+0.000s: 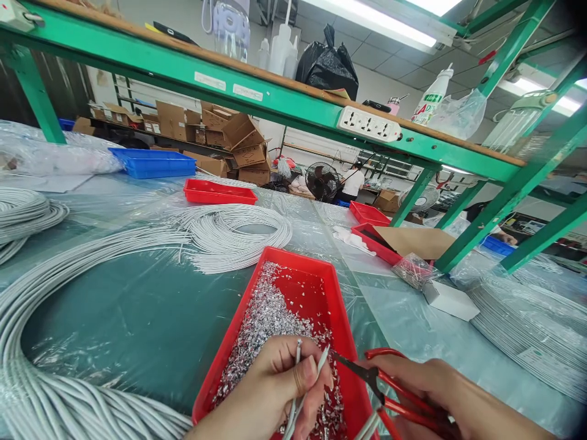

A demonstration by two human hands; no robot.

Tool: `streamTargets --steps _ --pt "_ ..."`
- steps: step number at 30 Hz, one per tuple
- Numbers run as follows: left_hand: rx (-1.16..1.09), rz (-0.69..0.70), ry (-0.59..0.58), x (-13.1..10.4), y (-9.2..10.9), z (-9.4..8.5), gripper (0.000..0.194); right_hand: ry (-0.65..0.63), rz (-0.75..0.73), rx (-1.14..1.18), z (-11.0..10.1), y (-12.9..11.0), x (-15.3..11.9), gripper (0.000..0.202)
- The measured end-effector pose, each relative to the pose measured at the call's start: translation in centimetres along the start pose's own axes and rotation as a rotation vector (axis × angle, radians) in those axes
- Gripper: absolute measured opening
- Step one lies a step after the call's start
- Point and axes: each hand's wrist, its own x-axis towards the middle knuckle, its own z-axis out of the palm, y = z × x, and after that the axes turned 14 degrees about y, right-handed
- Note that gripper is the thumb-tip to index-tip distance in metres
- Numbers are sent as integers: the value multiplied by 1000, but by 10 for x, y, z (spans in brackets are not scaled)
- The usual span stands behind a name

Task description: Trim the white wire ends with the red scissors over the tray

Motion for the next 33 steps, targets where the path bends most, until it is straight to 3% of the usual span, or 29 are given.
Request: streamTargets --steps 5,8,11,16,21,29,33 --pt "123 99 372 -1 5 23 34 67 56 94 22 -17 10 37" --pt "149 111 481 -3 7 34 41 41 142 146 29 -19 6 31" --pt "194 145 518 -4 6 35 38 -20 268 204 37 -19 2 30" --pt "319 189 535 -4 3 29 44 136 400 286 46 -22 0 31" --pt "396 214 528 -6 4 29 34 126 554 559 42 -35 3 21" --pt "470 212 495 -8 9 31 32 85 587 684 43 -42 6 19" --pt "518 215 499 -8 11 31 23 142 572 563 45 -34 3 26"
